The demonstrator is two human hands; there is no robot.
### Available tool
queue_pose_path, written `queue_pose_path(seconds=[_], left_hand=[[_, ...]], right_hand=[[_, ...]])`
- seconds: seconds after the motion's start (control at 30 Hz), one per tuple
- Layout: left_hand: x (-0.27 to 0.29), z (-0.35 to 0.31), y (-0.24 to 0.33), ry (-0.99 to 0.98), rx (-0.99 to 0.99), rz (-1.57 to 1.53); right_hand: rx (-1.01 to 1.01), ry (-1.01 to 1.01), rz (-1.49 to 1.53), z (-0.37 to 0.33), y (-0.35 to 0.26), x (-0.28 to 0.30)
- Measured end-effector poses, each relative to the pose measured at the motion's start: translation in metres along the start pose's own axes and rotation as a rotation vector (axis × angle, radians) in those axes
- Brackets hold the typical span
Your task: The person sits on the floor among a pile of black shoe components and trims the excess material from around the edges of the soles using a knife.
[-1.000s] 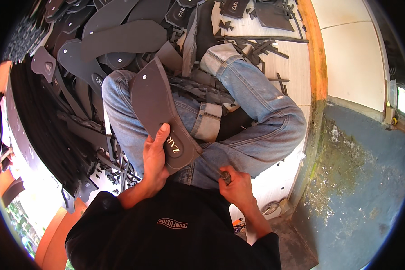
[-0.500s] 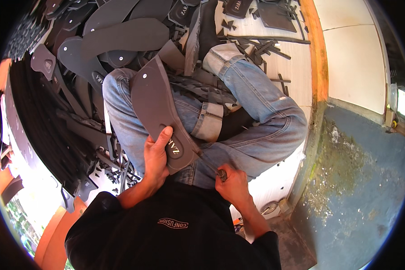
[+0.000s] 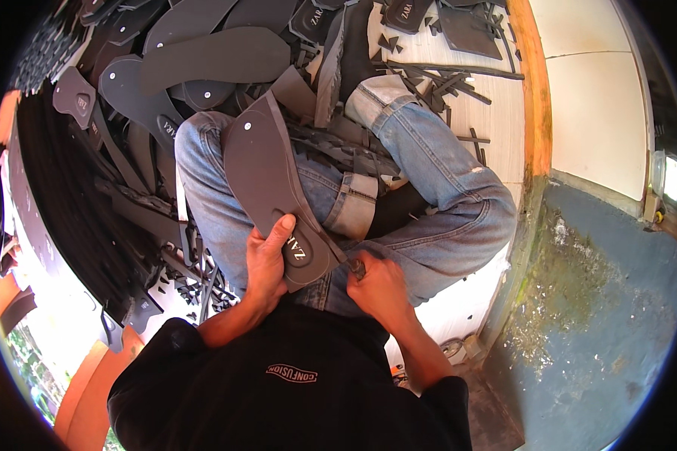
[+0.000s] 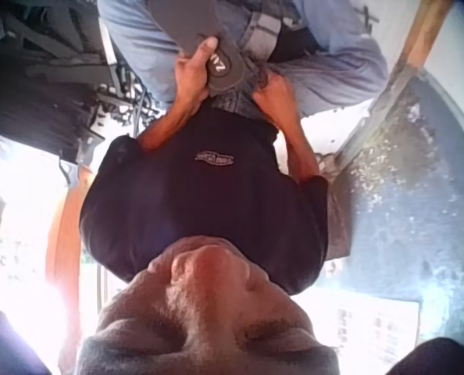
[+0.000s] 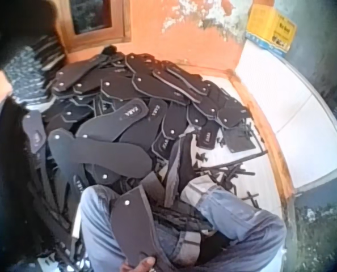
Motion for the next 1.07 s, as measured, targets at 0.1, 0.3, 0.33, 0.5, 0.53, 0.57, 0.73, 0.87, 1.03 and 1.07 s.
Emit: queue_pose_path(seconds=[0.1,0.3,0.33,0.5,0.53,0.57,0.73,0.87,1.03,1.07], left_hand=[[0.001,0.0,0.0,-0.011,0.008,-0.012],[-0.003,0.001,0.0,-0.047,-0.007,-0.045],[-0.003,0.002,0.0,-0.046,-0.005,-0.047],[-0.002,0.004,-0.004,-0.044,-0.002,-0.053],[-0.002,0.005,-0.005,-0.048,-0.002,-0.065],[-0.003,0.006,-0.006,-0.053,-0.002,-0.078],[-0.006,0.007,-0.007,-0.051,0.025,-0.123],[-0.01,0.007,-0.006,-0.048,-0.002,-0.137],[-0.01,0.005,-0.006,-0.035,-0.004,-0.145],[-0.009,0.005,-0.006,-0.034,-0.006,-0.142]], right_hand=[[0.024,0.005,0.01,0.012,-0.008,-0.003],[0.059,0.032,0.094,0.03,-0.022,-0.009],[0.063,0.044,0.097,0.033,-0.021,-0.012],[0.075,0.057,0.217,0.045,-0.026,-0.023],[0.068,0.04,0.235,0.047,-0.028,-0.025],[0.127,0.152,0.202,0.048,-0.032,-0.02],[0.353,0.456,0.086,0.056,-0.051,-0.01],[0.429,0.623,-0.014,0.059,-0.058,-0.011],[0.01,0.006,0.159,0.106,-0.047,-0.03],[0.012,0.011,0.158,0.107,-0.048,-0.029]])
Point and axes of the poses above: each hand's wrist, its own z-axis towards the middle knuckle, its own x-axis out of the back of the hand, y = z × x, the point moved 6 cm from there along z, towards the middle knuckle, and after that the axes turned 15 degrees about -z, right-handed, at the moved point
